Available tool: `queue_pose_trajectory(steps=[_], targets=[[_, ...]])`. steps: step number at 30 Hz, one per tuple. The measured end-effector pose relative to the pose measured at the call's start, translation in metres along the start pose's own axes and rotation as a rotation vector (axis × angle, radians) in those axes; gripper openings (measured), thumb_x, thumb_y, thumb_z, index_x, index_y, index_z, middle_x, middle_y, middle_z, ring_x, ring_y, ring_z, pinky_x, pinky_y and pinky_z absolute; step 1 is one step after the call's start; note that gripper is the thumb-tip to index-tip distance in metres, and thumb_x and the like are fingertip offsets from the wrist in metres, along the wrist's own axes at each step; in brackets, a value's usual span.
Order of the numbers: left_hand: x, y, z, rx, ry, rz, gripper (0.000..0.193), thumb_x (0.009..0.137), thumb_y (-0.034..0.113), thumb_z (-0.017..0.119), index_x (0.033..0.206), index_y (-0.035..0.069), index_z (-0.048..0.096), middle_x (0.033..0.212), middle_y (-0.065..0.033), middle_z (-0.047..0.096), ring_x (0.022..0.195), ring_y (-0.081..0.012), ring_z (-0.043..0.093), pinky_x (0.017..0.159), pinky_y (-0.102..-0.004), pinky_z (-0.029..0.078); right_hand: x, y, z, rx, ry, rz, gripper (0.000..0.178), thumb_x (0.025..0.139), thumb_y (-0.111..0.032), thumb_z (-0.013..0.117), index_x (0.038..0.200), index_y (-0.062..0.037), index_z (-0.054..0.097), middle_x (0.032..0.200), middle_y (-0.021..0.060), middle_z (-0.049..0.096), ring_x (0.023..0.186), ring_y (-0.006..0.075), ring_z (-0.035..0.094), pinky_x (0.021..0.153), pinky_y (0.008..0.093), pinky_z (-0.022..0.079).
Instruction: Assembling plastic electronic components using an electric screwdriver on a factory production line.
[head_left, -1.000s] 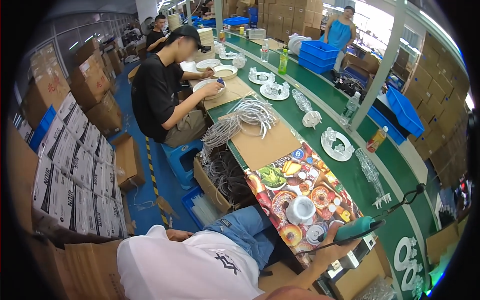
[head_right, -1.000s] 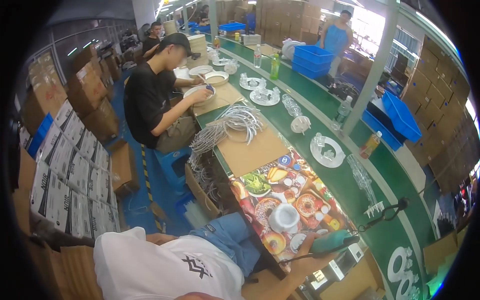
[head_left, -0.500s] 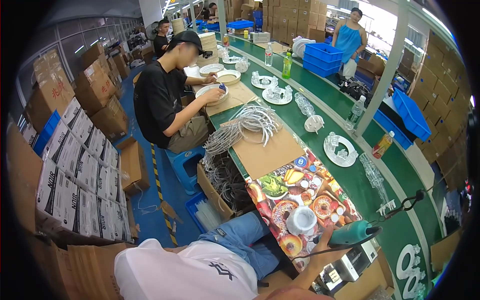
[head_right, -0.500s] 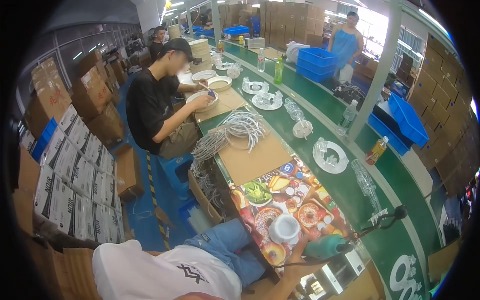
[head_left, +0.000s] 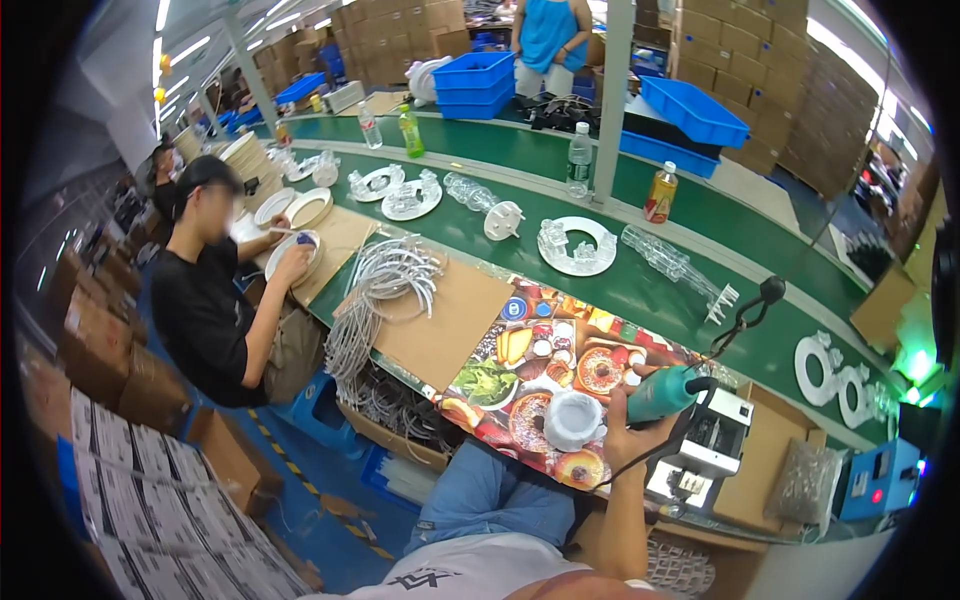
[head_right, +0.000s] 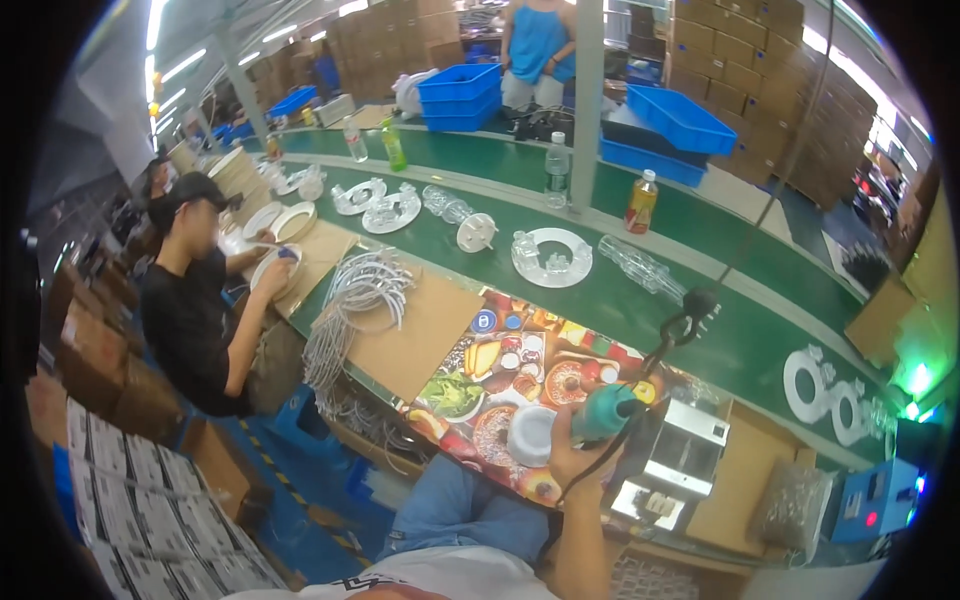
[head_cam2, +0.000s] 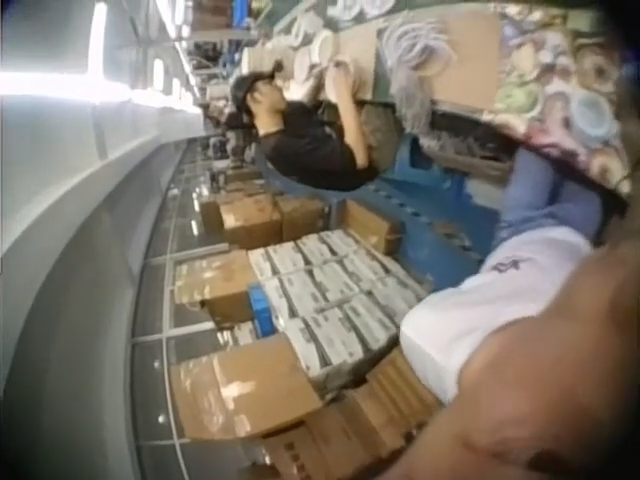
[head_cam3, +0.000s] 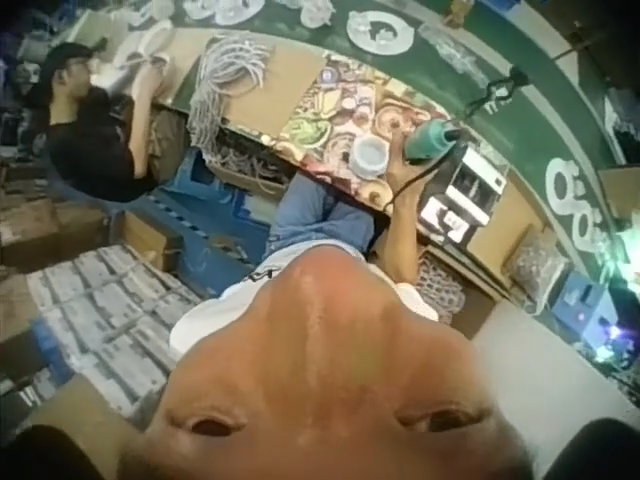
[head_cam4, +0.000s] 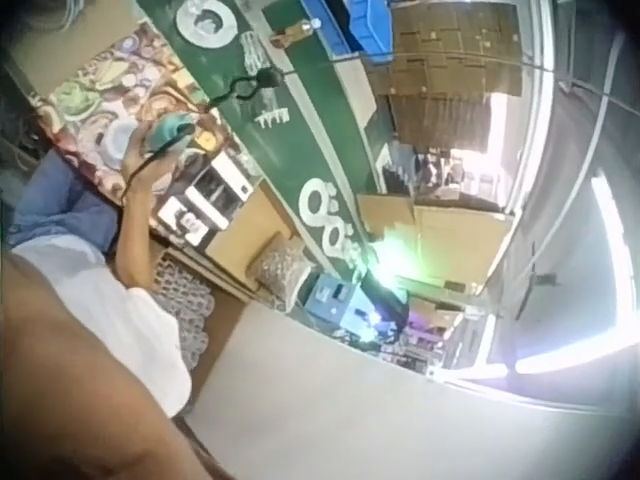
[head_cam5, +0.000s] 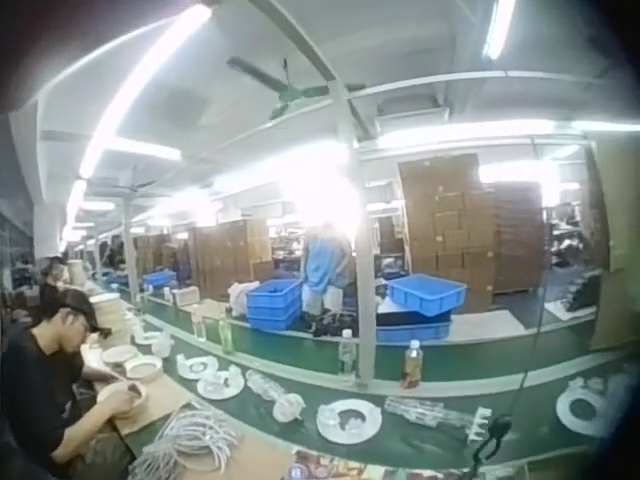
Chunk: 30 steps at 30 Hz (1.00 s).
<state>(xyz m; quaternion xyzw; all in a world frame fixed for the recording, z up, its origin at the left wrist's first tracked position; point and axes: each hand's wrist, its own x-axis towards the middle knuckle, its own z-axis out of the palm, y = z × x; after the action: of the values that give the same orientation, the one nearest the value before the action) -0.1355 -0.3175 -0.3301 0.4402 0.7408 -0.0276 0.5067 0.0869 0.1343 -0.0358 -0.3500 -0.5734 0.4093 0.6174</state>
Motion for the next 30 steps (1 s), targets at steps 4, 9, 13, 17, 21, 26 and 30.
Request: queue_pose_trajectory(steps=[4, 9, 13, 17, 21, 26, 30], targets=[[-0.012, -0.045, -0.049, 0.067, -0.029, 0.002, 0.051, 0.06, 0.028, 0.071, 0.104, 0.003, 0.065, 0.108, -0.0207, 0.064, 0.104, -0.0348, 0.06, 0.086, -0.0411, 0.049, 0.003, 0.029, 0.002, -0.001, -0.036, -0.121, 0.06, 0.079, 0.004, 0.064, 0.13, -0.0007, 0.033, 0.112, 0.0122, 0.056, 0.081, 0.0119, 0.059, 0.068, 0.0238, 0.051], [-0.029, -0.106, -0.108, 0.14, -0.076, 0.01, 0.051, 0.06, 0.027, 0.071, 0.104, 0.003, 0.065, 0.108, -0.0208, 0.064, 0.104, -0.0348, 0.06, 0.086, -0.041, 0.049, 0.012, 0.018, 0.01, 0.079, -0.055, -0.038, 0.064, 0.08, 0.001, 0.066, 0.134, 0.0002, 0.032, 0.106, 0.0131, 0.061, 0.082, 0.0141, 0.062, 0.075, 0.0272, 0.051], [-0.035, -0.135, -0.117, 0.151, -0.138, 0.046, 0.051, 0.06, 0.027, 0.071, 0.104, 0.003, 0.065, 0.108, -0.0208, 0.064, 0.104, -0.0348, 0.06, 0.085, -0.0409, 0.049, 0.013, 0.014, -0.001, 0.004, -0.107, 0.021, 0.069, 0.08, -0.001, 0.068, 0.136, 0.0017, 0.028, 0.106, 0.0142, 0.062, 0.092, 0.0187, 0.063, 0.086, 0.0327, 0.048], [0.01, -0.132, -0.11, 0.094, -0.157, 0.126, 0.051, 0.06, 0.027, 0.071, 0.104, 0.003, 0.065, 0.108, -0.0209, 0.064, 0.104, -0.0348, 0.06, 0.085, -0.0409, 0.049, 0.018, 0.013, 0.003, 0.037, -0.161, 0.005, 0.066, 0.081, -0.001, 0.066, 0.135, 0.0034, 0.029, 0.108, 0.0143, 0.061, 0.098, 0.0203, 0.062, 0.09, 0.0332, 0.046], [0.032, -0.103, -0.057, -0.004, -0.143, 0.188, 0.051, 0.06, 0.026, 0.071, 0.105, 0.003, 0.065, 0.108, -0.0209, 0.064, 0.104, -0.0348, 0.06, 0.085, -0.0408, 0.049, 0.016, 0.021, -0.017, -0.068, -0.178, 0.007, 0.06, 0.082, 0.0, 0.064, 0.133, 0.0029, 0.033, 0.11, 0.0141, 0.06, 0.1, 0.0204, 0.061, 0.091, 0.0336, 0.046], [0.046, -0.064, 0.027, -0.143, -0.173, 0.246, 0.05, 0.06, 0.026, 0.071, 0.105, 0.003, 0.065, 0.108, -0.021, 0.064, 0.104, -0.0348, 0.06, 0.085, -0.0408, 0.049, 0.014, 0.03, -0.022, -0.116, -0.148, 0.022, 0.043, 0.084, -0.005, 0.066, 0.119, 0.0041, 0.045, 0.111, 0.0123, 0.06, 0.101, 0.0193, 0.059, 0.088, 0.0314, 0.047], [0.062, -0.012, -0.015, -0.316, 0.663, 0.045, 0.04, 0.07, 0.009, 0.061, 0.109, -0.001, 0.06, 0.107, -0.0225, 0.062, 0.098, -0.037, 0.06, 0.085, -0.042, 0.048, 0.012, 0.015, -0.044, -0.128, -0.207, -0.006, 0.04, 0.085, -0.008, 0.066, 0.118, 0.0039, 0.046, 0.112, 0.0119, 0.059, 0.099, 0.0179, 0.059, 0.086, 0.0299, 0.047]])
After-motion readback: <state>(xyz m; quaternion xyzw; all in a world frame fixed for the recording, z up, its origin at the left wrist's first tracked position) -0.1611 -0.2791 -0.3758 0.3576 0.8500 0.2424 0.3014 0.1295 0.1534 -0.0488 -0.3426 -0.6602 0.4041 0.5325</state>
